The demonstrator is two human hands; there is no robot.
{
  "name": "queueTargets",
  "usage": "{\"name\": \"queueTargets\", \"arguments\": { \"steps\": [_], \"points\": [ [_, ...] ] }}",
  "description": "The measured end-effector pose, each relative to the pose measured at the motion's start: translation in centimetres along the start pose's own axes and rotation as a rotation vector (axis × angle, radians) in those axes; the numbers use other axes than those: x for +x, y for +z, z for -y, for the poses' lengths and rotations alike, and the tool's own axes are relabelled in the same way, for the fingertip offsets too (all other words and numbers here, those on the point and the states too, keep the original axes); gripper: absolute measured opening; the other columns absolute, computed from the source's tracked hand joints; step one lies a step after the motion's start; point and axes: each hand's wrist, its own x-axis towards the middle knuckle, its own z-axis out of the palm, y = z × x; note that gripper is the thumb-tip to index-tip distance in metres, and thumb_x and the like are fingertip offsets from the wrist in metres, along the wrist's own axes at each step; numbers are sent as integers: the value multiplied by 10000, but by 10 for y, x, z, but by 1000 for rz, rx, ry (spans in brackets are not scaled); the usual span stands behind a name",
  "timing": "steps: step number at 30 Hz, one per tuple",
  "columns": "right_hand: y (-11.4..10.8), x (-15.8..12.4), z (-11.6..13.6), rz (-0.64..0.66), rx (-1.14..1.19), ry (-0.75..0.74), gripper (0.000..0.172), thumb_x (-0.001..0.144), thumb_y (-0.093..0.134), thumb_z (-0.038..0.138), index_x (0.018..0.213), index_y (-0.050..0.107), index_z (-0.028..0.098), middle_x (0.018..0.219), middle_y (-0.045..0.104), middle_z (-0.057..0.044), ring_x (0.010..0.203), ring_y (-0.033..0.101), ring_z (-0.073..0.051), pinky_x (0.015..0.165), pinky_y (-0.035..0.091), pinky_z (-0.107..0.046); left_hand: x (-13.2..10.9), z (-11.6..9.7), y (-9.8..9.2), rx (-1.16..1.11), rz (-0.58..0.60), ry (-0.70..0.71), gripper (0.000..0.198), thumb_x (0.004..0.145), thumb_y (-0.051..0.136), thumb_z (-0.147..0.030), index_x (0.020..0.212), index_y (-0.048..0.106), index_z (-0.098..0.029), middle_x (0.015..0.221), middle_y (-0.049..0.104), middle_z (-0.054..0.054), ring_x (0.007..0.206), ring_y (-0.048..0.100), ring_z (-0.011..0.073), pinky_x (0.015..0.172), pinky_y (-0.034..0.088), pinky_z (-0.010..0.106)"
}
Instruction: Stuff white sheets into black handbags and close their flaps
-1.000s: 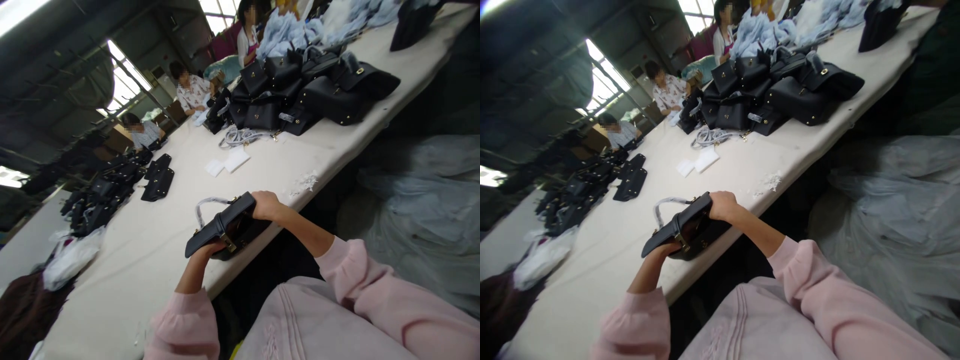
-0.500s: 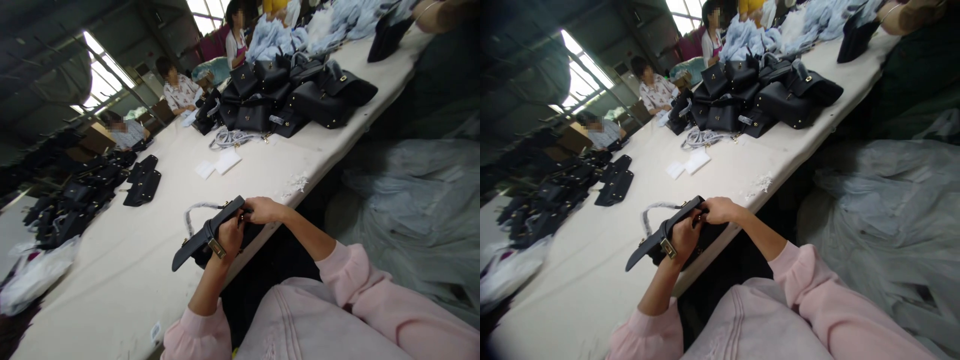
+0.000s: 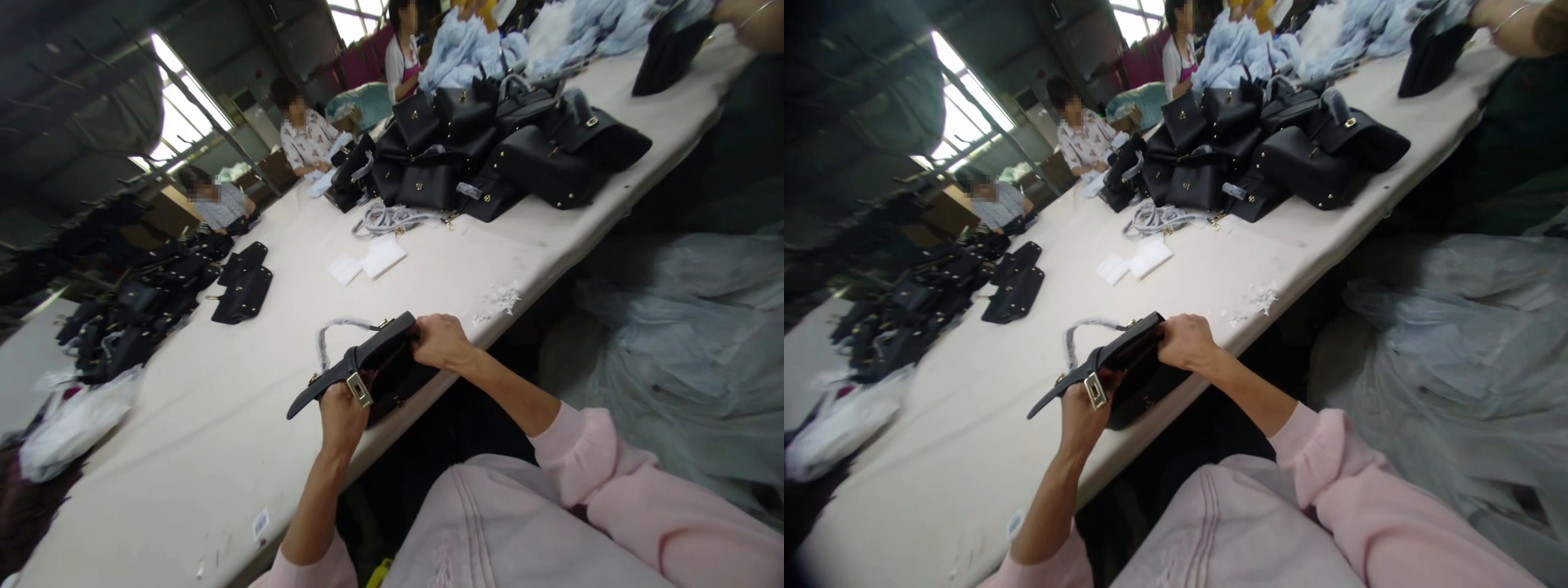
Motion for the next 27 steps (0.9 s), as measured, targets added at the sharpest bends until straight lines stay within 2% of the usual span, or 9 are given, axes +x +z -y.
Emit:
{"name": "queueTargets", "arguments": {
  "steps": [2, 4, 9, 12, 15, 18, 22, 24, 27],
  "points": [
    [0, 0, 0, -30, -39, 5, 306, 758, 515, 309, 953, 743, 253, 886, 743, -75, 878, 688, -264, 743, 488, -315, -8, 10, -9, -11, 7, -66, 194, 738, 536, -278, 645, 686, -199, 605, 672, 19, 635, 627, 223, 661, 480, 348],
    [-1, 0, 1, -29, -85, 21, 292, 765, 514, 329, 903, 744, 216, 862, 738, -98, 857, 690, -270, 714, 484, -306, -15, 20, -16, -65, -26, -108, 191, 716, 538, -262, 715, 719, -200, 697, 713, 21, 726, 653, 240, 734, 490, 363],
    [-15, -6, 6, -24, -132, 5, 297, 763, 529, 364, 876, 747, 197, 821, 733, -113, 823, 688, -276, 695, 479, -307, -19, 39, -26, -229, -120, -151, 212, 708, 628, -320, 816, 738, -175, 824, 736, 38, 844, 663, 256, 812, 505, 373],
    [-28, -13, 10, -45, -121, -71, 282, 753, 536, 343, 882, 754, 218, 822, 735, -90, 847, 677, -267, 734, 480, -314, -16, 41, -31, -349, -242, -197, 255, 670, 670, -316, 851, 735, -147, 835, 732, 46, 851, 659, 249, 833, 509, 381],
    [-39, -20, 9, -66, -91, -201, 271, 760, 527, 284, 901, 757, 258, 878, 743, -48, 938, 655, -244, 861, 459, -327, -14, 37, -33, -396, -352, -217, 261, 637, 696, -314, 823, 734, -135, 802, 726, 41, 811, 651, 231, 804, 523, 368],
    [-41, -23, 1, -63, -70, -260, 279, 767, 526, 244, 923, 757, 266, 905, 747, -29, 970, 650, -218, 1006, 384, -345, -17, 36, -31, -381, -316, -214, 264, 647, 687, -327, 829, 740, -142, 745, 708, 23, 745, 644, 212, 755, 529, 347],
    [-32, -21, -10, -31, -38, -268, 290, 776, 536, 227, 968, 749, 270, 923, 748, -21, 951, 660, -206, 1084, 315, -372, -19, 46, -23, -240, -206, -227, 249, 685, 649, -351, 785, 742, -143, 590, 636, -5, 613, 608, 196, 657, 517, 326],
    [-26, -19, -13, -11, -7, -263, 281, 775, 547, 223, 968, 746, 271, 920, 746, -21, 954, 658, -208, 1095, 303, -384, -18, 52, -19, -222, -194, -258, 283, 689, 645, -362, 836, 743, -141, 637, 665, 3, 645, 623, 210, 668, 524, 335],
    [-18, -17, -18, 5, 78, -252, 264, 768, 552, 189, 934, 746, 257, 907, 735, -29, 974, 643, -215, 1077, 327, -383, -15, 59, -16, -237, -215, -289, 344, 674, 660, -408, 880, 738, -143, 752, 718, 33, 792, 661, 264, 776, 541, 387]
  ]
}}
